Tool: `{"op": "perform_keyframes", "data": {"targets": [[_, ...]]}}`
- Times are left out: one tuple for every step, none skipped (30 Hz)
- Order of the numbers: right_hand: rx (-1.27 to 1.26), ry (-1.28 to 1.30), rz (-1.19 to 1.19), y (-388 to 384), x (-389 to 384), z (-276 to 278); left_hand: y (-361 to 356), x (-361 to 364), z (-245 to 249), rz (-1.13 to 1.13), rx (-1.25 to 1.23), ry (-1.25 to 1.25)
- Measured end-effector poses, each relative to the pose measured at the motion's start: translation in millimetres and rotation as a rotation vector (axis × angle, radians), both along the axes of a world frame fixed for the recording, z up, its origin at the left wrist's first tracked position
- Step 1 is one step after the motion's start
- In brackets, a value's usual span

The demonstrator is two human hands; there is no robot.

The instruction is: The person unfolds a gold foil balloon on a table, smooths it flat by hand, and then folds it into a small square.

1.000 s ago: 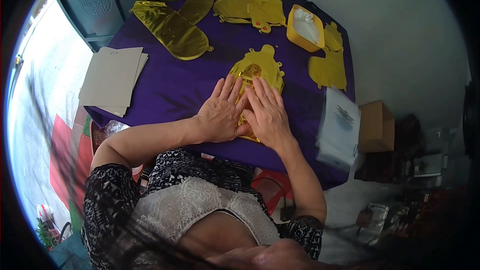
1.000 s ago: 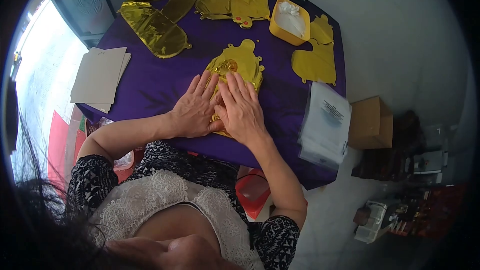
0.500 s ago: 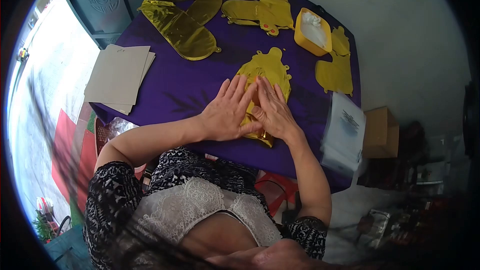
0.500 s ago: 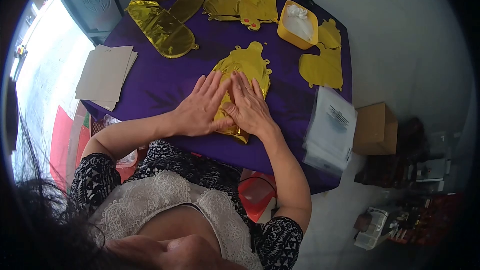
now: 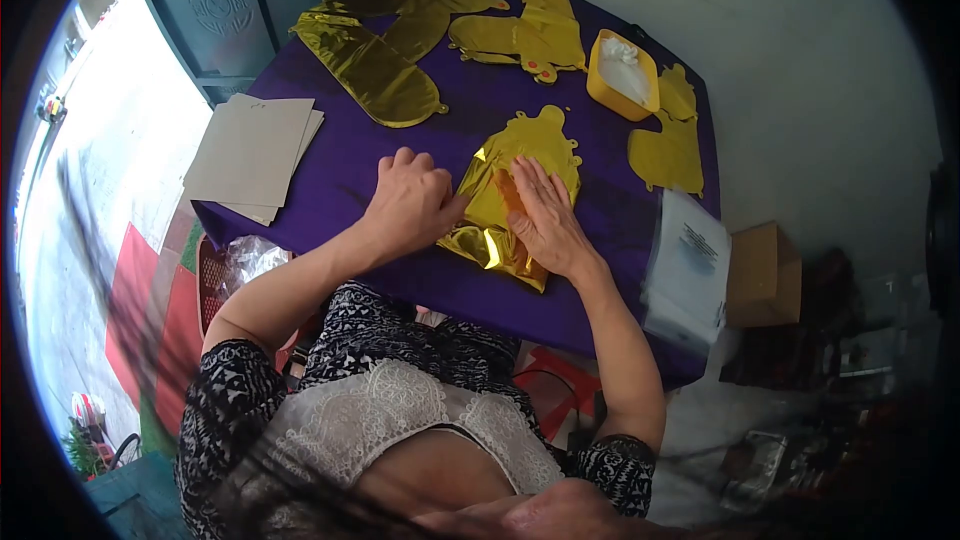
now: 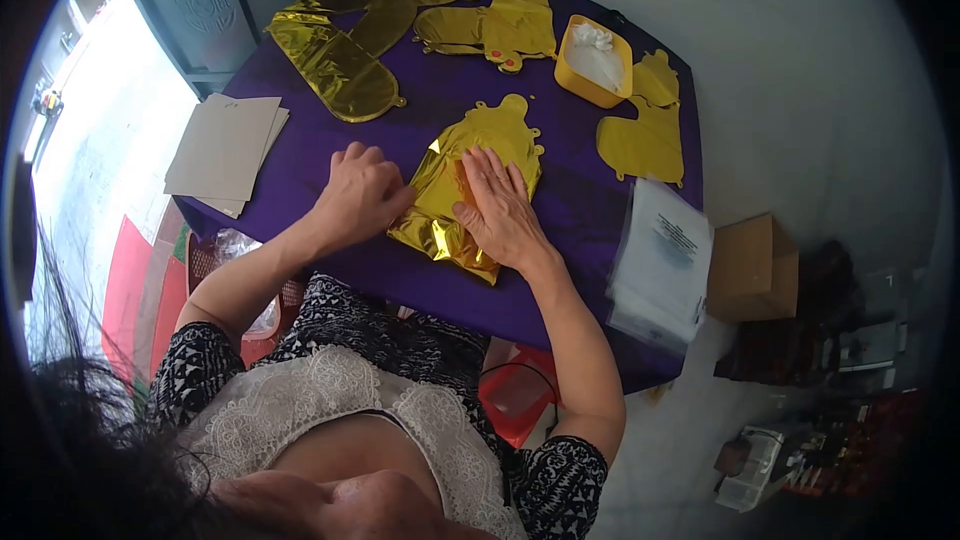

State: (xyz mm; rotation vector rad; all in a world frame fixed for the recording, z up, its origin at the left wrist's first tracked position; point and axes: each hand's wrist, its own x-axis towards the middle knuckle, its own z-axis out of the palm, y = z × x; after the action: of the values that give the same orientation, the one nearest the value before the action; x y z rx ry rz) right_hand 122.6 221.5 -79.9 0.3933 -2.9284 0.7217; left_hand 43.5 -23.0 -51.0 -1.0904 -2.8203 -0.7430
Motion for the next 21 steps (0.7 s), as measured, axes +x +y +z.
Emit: {"op": "perform_keyframes", "data": {"targets": [[-0.038, 0.01, -0.003, -0.3, 0.9, 2.5, 0.6, 5.5, 2.1, -0.023, -0.006, 0.003], [-0.074, 0.021, -0.006, 0.1, 1.4, 4.4, 2.1, 9.0, 3.2, -0.046, -0.012, 0.007], [-0.114, 0.072, -0.004, 2.4, 1.3, 3.9, 4.6, 10.1, 2.7, -0.051, -0.051, -0.071], [-0.154, 0.122, -0.002, 5.6, 1.5, 2.8, 5.6, 10.3, 2.2, -0.064, -0.054, -0.105], [-0.194, 0.172, 0.001, 9.0, 2.4, 2.8, 6.2, 10.3, 1.8, -0.077, -0.058, -0.139], [-0.243, 0.2, -0.027, 13.4, 4.4, 4.1, 6.8, 9.9, 1.3, -0.09, -0.063, -0.173], [-0.293, 0.228, -0.055, 17.4, 7.1, 7.1, 7.5, 8.9, -1.5, -0.099, -0.057, -0.169], [-0.343, 0.255, -0.083, 19.8, 9.1, 8.9, 8.3, 7.6, -5.8, -0.108, -0.051, -0.165], [-0.377, 0.361, -0.18, 21.1, 8.6, 5.7, 9.5, 6.5, -8.0, -0.117, -0.045, -0.161], [-0.383, 0.284, -0.307, 23.8, 12.2, 7.5, 10.5, 7.5, -5.1, -0.109, -0.06, -0.163], [-0.389, 0.207, -0.433, 27.7, 17.6, 11.1, 11.3, 9.2, -0.1, -0.102, -0.075, -0.163], [-0.394, 0.128, -0.558, 30.1, 21.0, 14.9, 12.5, 9.8, 3.2, -0.093, -0.09, -0.163], [-0.31, 0.14, -0.704, 27.1, 22.1, 23.1, 13.5, 8.9, 4.0, -0.096, -0.099, -0.164], [-0.278, 0.055, -0.734, 29.0, 24.2, 28.5, 14.0, 8.1, 4.2, -0.098, -0.109, -0.167], [-0.245, -0.032, -0.764, 33.1, 26.8, 33.1, 14.8, 7.5, 4.1, -0.099, -0.119, -0.171], [-0.213, -0.121, -0.791, 35.5, 28.3, 35.2, 16.2, 6.6, 3.3, -0.108, -0.125, -0.181], [-0.192, -0.186, -0.785, 36.1, 27.9, 35.2, 18.3, 5.0, 1.2, -0.118, -0.132, -0.191], [-0.171, -0.249, -0.778, 36.6, 26.4, 35.1, 20.5, 3.1, -1.2, -0.127, -0.139, -0.199], [-0.151, -0.313, -0.771, 36.7, 26.1, 34.3, 23.4, 1.5, -4.3, -0.12, -0.14, -0.202], [-0.189, -0.279, -0.758, 36.2, 26.7, 32.0, 27.1, 0.0, -7.9, -0.113, -0.141, -0.205], [-0.227, -0.244, -0.745, 35.6, 27.1, 28.0, 30.4, -1.7, -11.3, -0.105, -0.143, -0.207]]}}
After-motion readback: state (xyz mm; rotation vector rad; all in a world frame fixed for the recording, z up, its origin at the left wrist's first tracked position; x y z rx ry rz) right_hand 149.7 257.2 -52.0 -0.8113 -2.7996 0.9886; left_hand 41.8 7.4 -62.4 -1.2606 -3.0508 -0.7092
